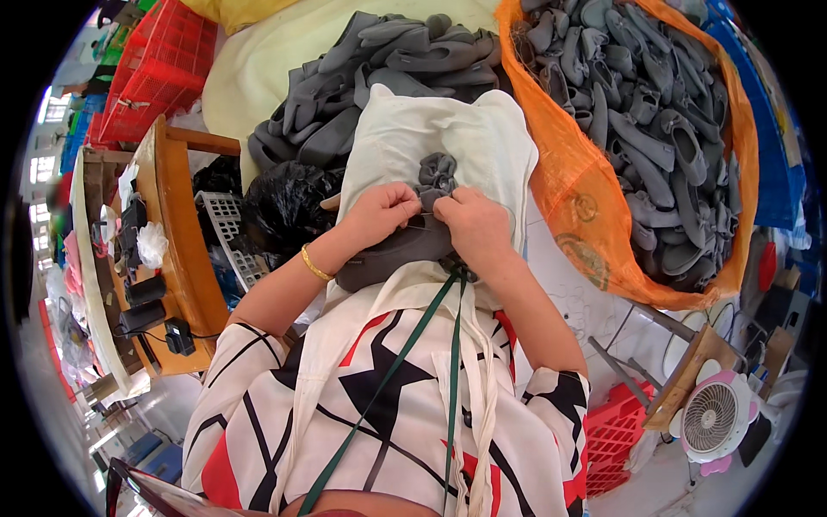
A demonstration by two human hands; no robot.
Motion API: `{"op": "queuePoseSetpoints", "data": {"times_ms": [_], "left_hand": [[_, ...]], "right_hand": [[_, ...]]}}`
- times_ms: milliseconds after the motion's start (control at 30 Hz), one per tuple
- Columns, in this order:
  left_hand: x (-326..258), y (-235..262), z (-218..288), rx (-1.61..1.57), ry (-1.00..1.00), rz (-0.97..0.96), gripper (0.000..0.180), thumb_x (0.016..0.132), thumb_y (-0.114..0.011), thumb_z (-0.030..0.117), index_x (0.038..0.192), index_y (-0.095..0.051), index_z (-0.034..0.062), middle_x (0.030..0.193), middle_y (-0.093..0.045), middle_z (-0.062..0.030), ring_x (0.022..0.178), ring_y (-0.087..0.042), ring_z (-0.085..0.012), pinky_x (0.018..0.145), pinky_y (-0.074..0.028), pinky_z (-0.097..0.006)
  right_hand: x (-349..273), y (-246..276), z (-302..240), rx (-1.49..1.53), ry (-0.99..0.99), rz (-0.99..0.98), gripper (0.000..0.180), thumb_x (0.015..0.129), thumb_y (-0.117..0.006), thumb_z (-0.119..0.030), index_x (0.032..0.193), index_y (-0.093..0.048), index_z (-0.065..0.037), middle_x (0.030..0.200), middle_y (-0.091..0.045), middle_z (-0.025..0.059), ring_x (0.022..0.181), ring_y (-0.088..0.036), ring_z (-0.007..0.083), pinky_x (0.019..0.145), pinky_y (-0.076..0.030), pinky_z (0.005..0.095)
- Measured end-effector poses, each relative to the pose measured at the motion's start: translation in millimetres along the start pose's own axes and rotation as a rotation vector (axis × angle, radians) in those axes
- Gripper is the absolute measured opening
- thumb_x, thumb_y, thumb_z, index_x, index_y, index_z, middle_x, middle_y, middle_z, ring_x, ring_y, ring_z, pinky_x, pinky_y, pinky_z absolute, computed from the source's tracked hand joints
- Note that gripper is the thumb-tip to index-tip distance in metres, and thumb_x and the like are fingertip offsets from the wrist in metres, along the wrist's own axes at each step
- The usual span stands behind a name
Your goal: The person sits on the floor and sews a grey slip-on shoe using a needle and thread. They repeatedly pull the thread through the shoe's upper part to secure it. The person handles the shoe with both hands, adjusting its position on a white cloth on their lap. At the end of the clip, the person places the shoe on a wooden table.
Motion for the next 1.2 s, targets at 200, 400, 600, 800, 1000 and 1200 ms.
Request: {"op": "queuePoseSetpoints", "data": {"times_ms": [200, 400, 600, 800, 1000, 1200], "left_hand": [[-2, -16, -21, -0.045, 0.213, -0.122, 0.012, 0.095, -0.067, 0.018, 0.094, -0.067, 0.0068, 0.079, -0.064, 0.0020, 0.062, -0.053, -0.0029, 0.052, -0.040, -0.019], [-8, -10, -29, -0.550, 0.257, -0.129, 0.012, 0.099, -0.065, 0.020, 0.096, -0.063, 0.0088, 0.085, -0.067, -0.0019, 0.055, -0.048, -0.0039, 0.049, -0.040, -0.020], [-8, -18, -32, -0.745, 0.326, -0.200, 0.011, 0.100, -0.062, 0.018, 0.094, -0.061, 0.0102, 0.081, -0.065, -0.0018, 0.054, -0.049, -0.0047, 0.046, -0.039, -0.020], [-5, 0, 1, 0.143, -0.121, 0.050, 0.017, 0.093, -0.069, 0.023, 0.097, -0.064, 0.0070, 0.077, -0.065, -0.0027, 0.060, -0.056, -0.0139, 0.056, -0.045, -0.028], [0, -17, 33, 0.674, -0.247, 0.127, 0.023, 0.080, -0.076, 0.028, 0.092, -0.073, 0.0088, 0.087, -0.069, -0.0107, 0.077, -0.065, -0.0291, 0.069, -0.050, -0.042], [-2, -21, 46, 0.752, -0.473, 0.259, 0.017, 0.076, -0.075, 0.025, 0.079, -0.076, 0.0075, 0.109, -0.068, -0.0097, 0.106, -0.060, -0.0307, 0.084, -0.053, -0.039]], "right_hand": [[-2, -12, 3, 0.356, -0.028, 0.135, 0.002, 0.092, -0.067, -0.013, 0.091, -0.067, -0.011, 0.082, -0.064, 0.0063, 0.067, -0.063, 0.0211, 0.057, -0.050, 0.0310], [-74, -9, 135, 1.778, -0.860, 0.522, 0.014, 0.102, -0.058, -0.014, 0.094, -0.061, -0.003, 0.080, -0.063, 0.0041, 0.067, -0.061, 0.0108, 0.060, -0.054, 0.0232], [-220, 45, 300, 1.611, -1.091, 1.462, 0.027, 0.101, -0.054, -0.010, 0.076, -0.051, 0.000, 0.069, -0.051, 0.0062, 0.062, -0.053, 0.0181, 0.093, -0.060, 0.0472], [-233, 50, 275, 1.415, -1.099, 1.560, 0.035, 0.105, -0.048, -0.017, 0.074, -0.044, -0.002, 0.067, -0.043, 0.0051, 0.058, -0.042, 0.0174, 0.100, -0.056, 0.0530], [-238, 54, 279, 1.481, -1.034, 1.518, 0.033, 0.104, -0.049, -0.014, 0.074, -0.045, -0.003, 0.067, -0.044, 0.0042, 0.058, -0.044, 0.0166, 0.101, -0.055, 0.0539], [-288, 121, 310, 1.298, -0.830, 1.534, 0.029, 0.099, -0.052, -0.008, 0.071, -0.043, -0.005, 0.064, -0.043, 0.0024, 0.059, -0.045, 0.0139, 0.102, -0.054, 0.0529]]}}
Point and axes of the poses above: each hand's wrist, its own x-axis towards the middle knuckle, its own y-axis out of the back of the hand, z = x × y, the point moved 8 cm from there along x, towards the middle knuckle
